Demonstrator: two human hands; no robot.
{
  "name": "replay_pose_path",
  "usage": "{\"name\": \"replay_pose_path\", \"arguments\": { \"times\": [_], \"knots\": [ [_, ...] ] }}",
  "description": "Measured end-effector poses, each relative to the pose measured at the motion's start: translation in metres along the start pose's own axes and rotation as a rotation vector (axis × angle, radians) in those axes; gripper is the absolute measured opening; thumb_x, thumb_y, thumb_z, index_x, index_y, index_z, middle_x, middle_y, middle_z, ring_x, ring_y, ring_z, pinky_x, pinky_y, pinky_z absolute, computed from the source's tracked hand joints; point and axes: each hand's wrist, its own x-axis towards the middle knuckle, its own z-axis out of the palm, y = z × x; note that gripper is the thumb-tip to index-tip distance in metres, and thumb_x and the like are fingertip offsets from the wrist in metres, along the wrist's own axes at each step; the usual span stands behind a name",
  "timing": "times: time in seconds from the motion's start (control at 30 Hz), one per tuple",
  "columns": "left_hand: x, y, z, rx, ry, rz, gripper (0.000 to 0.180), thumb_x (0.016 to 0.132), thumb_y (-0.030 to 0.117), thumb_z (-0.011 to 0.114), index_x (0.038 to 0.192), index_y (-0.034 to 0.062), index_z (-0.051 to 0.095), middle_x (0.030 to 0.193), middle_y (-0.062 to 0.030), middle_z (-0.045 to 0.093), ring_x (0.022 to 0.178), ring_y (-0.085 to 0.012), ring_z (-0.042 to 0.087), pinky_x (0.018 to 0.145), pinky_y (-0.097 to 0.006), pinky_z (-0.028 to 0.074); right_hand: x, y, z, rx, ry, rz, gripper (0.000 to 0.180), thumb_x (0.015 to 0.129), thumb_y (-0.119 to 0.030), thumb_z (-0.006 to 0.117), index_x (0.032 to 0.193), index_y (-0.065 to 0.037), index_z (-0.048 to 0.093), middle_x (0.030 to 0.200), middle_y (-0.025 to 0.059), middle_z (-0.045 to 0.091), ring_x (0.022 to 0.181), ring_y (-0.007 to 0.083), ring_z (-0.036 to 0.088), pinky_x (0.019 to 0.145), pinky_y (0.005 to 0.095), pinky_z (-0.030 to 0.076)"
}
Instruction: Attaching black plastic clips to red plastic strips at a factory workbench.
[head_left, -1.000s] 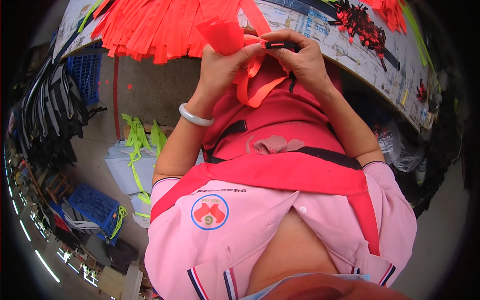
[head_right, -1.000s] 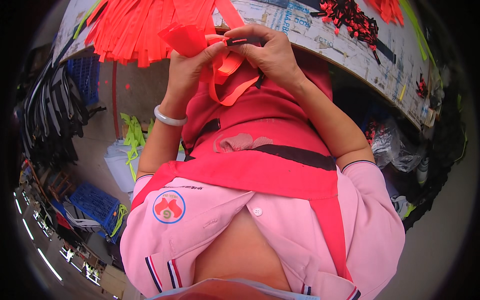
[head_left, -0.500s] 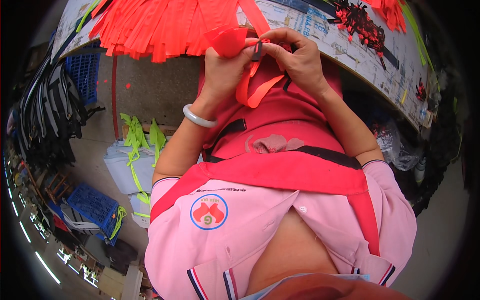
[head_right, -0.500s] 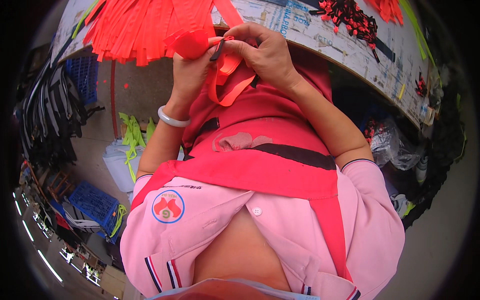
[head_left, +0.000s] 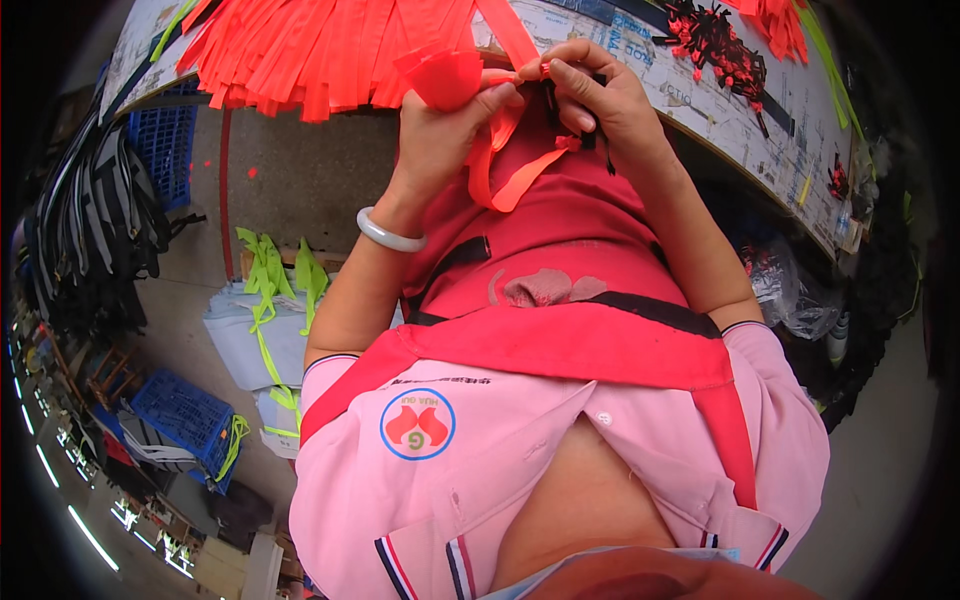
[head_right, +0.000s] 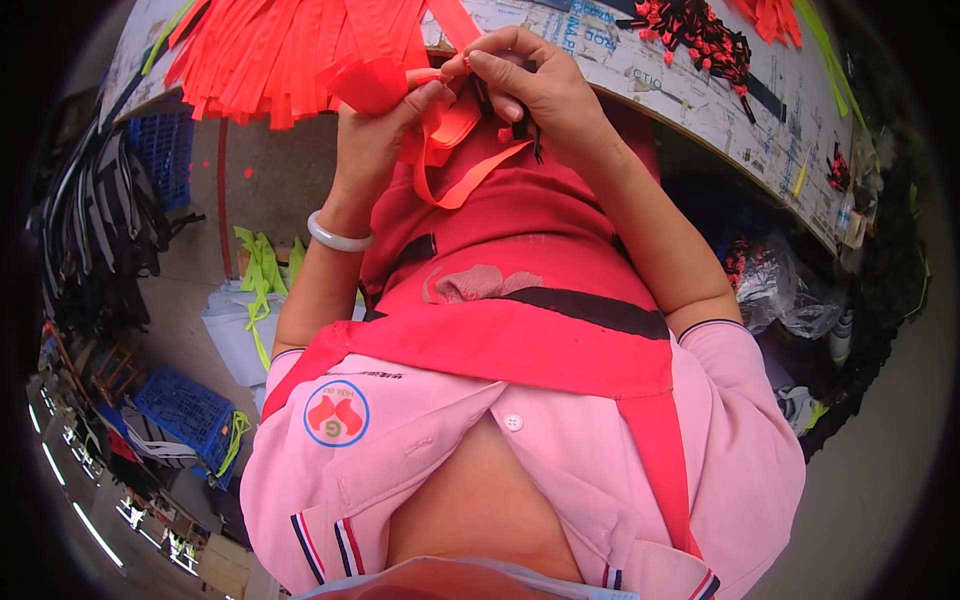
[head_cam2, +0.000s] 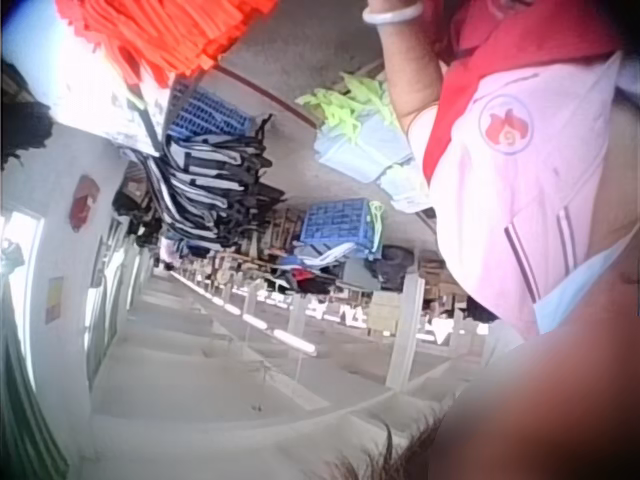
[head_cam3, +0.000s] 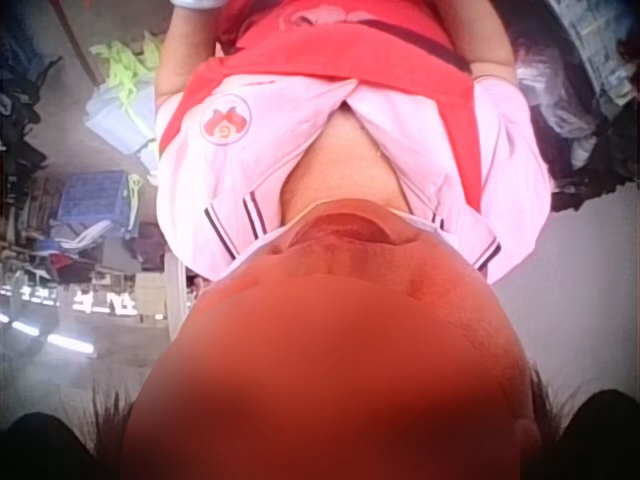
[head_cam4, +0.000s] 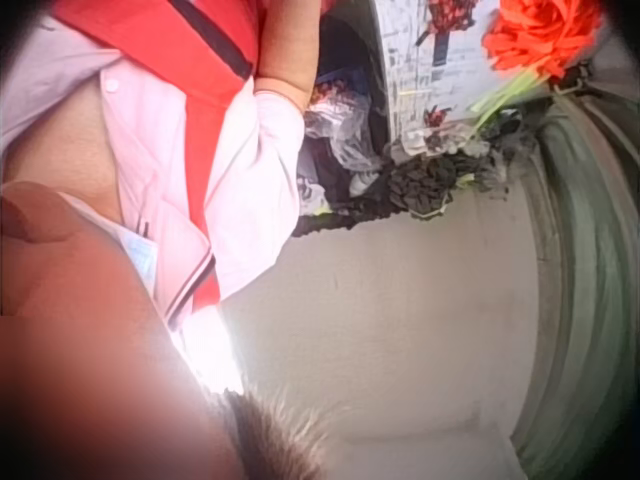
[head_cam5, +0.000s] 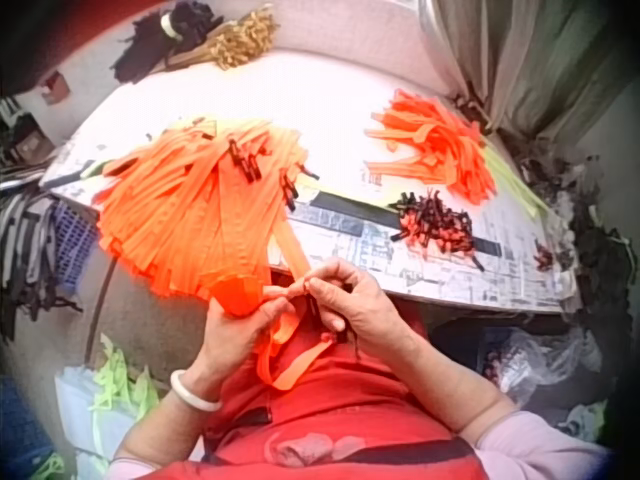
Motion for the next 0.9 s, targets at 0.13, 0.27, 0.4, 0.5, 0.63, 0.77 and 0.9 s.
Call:
{"name": "replay_pose_path", "arguments": {
  "times": [0.13,0.27,0.4,0.5,0.63,0.77,0.9],
  "knots": [
    [-0.001,0.006,0.0,-0.004,0.005,-0.096,0.018,0.089,0.007,0.063,0.105,-0.0023,0.067,0.084,-0.0064,0.069,0.065,-0.0062,0.058,0.055,-0.018,0.043,-0.002,0.0,0.0,-0.183,0.083,0.027,0.023,0.095,-0.02,0.057,0.106,-0.001,0.064,0.089,0.0051,0.068,0.055,0.0022,0.045,0.051,0.0144,0.037],
    [-0.002,0.006,0.001,0.033,0.003,-0.107,0.018,0.089,0.008,0.064,0.104,-0.0006,0.068,0.079,-0.0027,0.067,0.061,-0.0035,0.053,0.051,-0.017,0.039,-0.005,-0.001,0.01,-0.515,0.079,-0.176,0.019,0.09,-0.015,0.063,0.103,-0.002,0.067,0.087,0.0048,0.068,0.065,0.0068,0.057,0.059,0.0184,0.046],
    [-0.004,0.001,0.003,0.146,-0.006,0.028,0.018,0.089,0.009,0.065,0.104,0.0005,0.068,0.075,0.0009,0.064,0.058,-0.0022,0.049,0.05,-0.017,0.037,-0.005,0.009,0.006,-0.676,0.1,-0.302,0.017,0.086,-0.012,0.068,0.099,-0.001,0.068,0.086,0.0064,0.069,0.078,0.0114,0.065,0.069,0.022,0.05],
    [-0.003,-0.002,0.004,0.148,-0.002,0.076,0.018,0.089,0.01,0.066,0.104,0.001,0.068,0.072,0.0027,0.062,0.057,-0.0018,0.048,0.049,-0.018,0.037,-0.004,0.013,0.005,-0.703,0.117,-0.38,0.018,0.085,-0.012,0.069,0.097,0.0,0.068,0.084,0.0073,0.069,0.076,0.0108,0.064,0.068,0.0215,0.049],
    [-0.005,0.0,0.004,0.247,-0.01,0.134,0.018,0.088,0.009,0.066,0.104,0.0003,0.068,0.07,0.0036,0.059,0.058,-0.0019,0.048,0.05,-0.018,0.038,-0.005,0.018,0.008,-0.673,0.145,-0.36,0.018,0.085,-0.013,0.07,0.097,0.0,0.067,0.082,0.0061,0.068,0.073,0.0093,0.063,0.066,0.0215,0.049],
    [-0.006,0.002,0.005,0.287,0.006,0.136,0.014,0.085,0.006,0.067,0.096,-0.0019,0.067,0.08,-0.0075,0.069,0.072,-0.0122,0.066,0.065,-0.026,0.053,-0.005,0.02,0.006,-0.583,0.148,-0.275,0.019,0.084,-0.014,0.07,0.097,0.0,0.067,0.08,0.005,0.068,0.072,0.0077,0.061,0.065,0.0212,0.049],
    [-0.007,0.001,0.003,0.376,-0.019,0.18,0.013,0.084,0.007,0.067,0.094,-0.0006,0.067,0.077,-0.0089,0.069,0.07,-0.0132,0.066,0.062,-0.027,0.052,-0.008,0.015,0.011,-0.641,0.168,-0.285,0.018,0.085,-0.012,0.069,0.098,0.0,0.066,0.082,0.0055,0.068,0.075,0.0084,0.063,0.068,0.0216,0.05]
  ]
}}
